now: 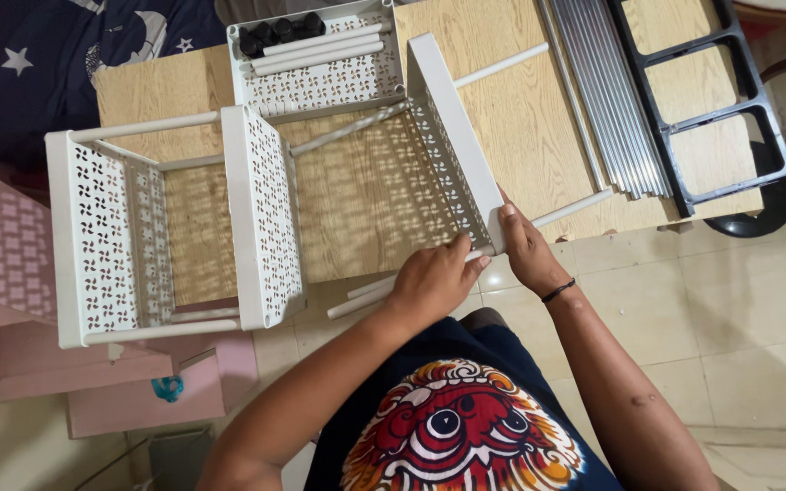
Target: The person assembles a white plastic shelving unit by inserting white plastic rods into perforated side panels. They repeatedly align and push the rods into place, adjusting the frame on a wooden table.
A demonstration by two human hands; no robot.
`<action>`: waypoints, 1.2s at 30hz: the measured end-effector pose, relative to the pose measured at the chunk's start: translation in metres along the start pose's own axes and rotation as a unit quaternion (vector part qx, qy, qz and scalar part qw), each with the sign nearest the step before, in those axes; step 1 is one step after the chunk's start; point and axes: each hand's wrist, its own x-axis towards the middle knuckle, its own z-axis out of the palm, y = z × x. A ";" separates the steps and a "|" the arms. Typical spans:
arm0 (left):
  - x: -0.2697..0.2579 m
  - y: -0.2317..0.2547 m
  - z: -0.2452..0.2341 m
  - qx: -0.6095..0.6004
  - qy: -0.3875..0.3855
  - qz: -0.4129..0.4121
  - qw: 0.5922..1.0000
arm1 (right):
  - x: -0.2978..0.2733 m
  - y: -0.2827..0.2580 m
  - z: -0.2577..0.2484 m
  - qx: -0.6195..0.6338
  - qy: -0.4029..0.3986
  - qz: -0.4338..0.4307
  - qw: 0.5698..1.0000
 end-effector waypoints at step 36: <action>0.013 0.003 -0.007 -0.039 -0.056 -0.036 0.997 | 0.002 0.005 0.001 0.014 -0.008 0.012 1.000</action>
